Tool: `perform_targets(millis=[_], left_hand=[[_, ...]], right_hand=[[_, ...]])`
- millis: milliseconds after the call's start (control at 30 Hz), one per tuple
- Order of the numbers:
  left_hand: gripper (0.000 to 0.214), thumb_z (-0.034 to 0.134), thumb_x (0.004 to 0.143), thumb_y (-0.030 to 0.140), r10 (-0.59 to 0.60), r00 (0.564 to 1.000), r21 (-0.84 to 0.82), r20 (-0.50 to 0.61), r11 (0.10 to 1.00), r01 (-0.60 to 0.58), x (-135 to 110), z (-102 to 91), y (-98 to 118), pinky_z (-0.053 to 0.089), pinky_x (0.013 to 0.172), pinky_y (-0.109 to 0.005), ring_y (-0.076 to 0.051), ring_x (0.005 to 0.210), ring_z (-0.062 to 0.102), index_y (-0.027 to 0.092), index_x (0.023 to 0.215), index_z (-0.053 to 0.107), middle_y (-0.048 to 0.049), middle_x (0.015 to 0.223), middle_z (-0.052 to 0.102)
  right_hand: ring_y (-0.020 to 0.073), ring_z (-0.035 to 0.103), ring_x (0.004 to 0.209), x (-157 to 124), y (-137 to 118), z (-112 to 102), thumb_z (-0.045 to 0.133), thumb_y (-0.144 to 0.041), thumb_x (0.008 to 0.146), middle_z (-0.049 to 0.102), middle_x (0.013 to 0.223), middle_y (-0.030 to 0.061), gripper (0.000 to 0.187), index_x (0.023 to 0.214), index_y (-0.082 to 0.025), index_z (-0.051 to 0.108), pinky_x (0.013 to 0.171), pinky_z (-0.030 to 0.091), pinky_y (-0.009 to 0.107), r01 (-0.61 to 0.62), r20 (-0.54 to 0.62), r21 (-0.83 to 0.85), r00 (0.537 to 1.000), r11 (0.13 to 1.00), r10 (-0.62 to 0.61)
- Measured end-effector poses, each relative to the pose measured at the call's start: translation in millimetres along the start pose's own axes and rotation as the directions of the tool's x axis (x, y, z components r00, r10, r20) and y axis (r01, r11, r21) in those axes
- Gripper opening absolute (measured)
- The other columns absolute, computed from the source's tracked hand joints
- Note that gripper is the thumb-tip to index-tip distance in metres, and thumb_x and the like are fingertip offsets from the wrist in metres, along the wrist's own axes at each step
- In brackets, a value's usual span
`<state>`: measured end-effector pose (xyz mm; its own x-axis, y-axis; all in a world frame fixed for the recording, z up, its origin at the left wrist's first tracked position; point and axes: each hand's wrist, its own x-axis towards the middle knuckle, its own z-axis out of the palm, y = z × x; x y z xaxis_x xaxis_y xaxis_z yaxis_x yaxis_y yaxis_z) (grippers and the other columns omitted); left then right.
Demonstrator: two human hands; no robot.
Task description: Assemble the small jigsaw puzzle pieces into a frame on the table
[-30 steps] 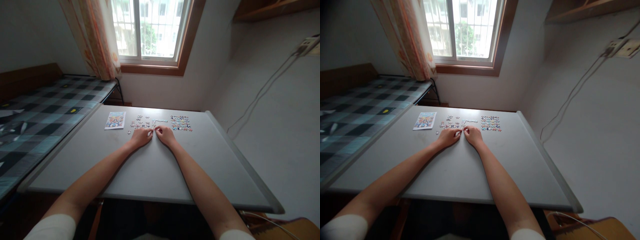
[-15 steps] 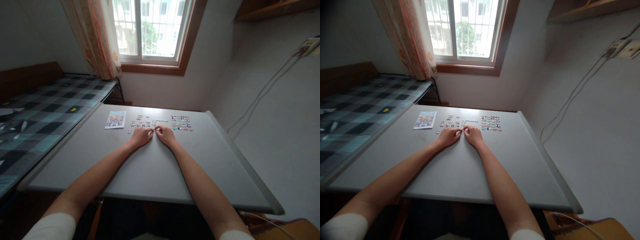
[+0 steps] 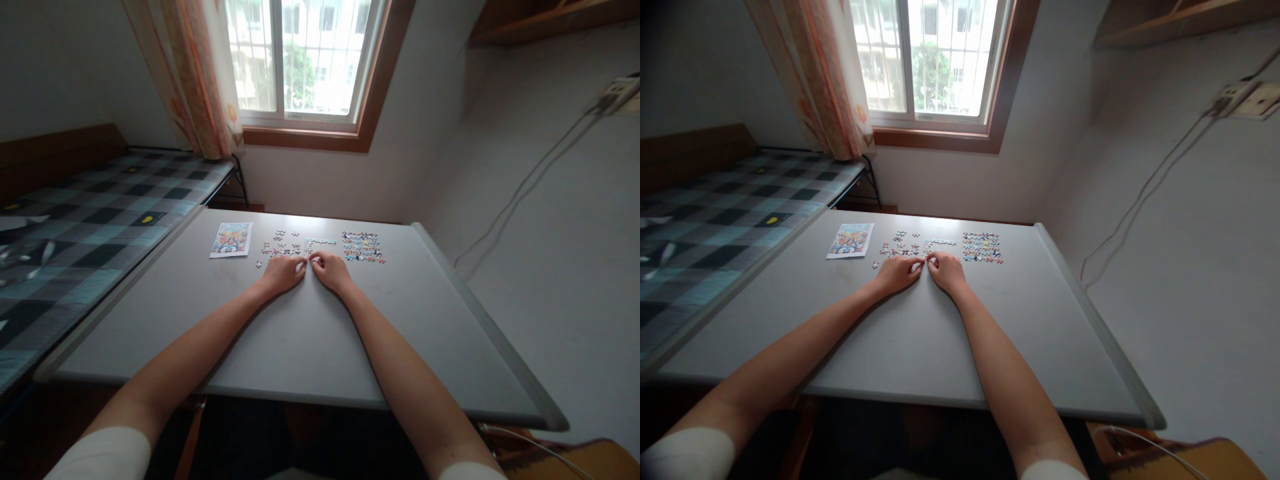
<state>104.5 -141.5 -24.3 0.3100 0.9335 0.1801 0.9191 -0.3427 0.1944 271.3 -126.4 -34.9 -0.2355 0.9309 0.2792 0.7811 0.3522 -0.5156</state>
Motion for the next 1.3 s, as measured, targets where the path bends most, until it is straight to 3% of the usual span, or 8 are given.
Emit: perform_targets(millis=[1300], left_hand=[[0.035,0.043,0.088,0.037,0.006,1.0,-0.003,-0.003,1.0,-0.006,-0.8,-1.1,0.9,0.046,0.073,-0.028,-0.02,0.08,0.066,0.03,0.113,0.067,-0.0036,0.083,0.072]], right_hand=[[0.014,0.055,0.068,-0.1,0.6,0.6,0.052,-0.023,0.082,0.063,0.071,-0.0006,0.022,0.095,-0.024,0.069,0.067,0.037,0.024,0.006,0.002,-0.008,1.0,1.0,-0.006]])
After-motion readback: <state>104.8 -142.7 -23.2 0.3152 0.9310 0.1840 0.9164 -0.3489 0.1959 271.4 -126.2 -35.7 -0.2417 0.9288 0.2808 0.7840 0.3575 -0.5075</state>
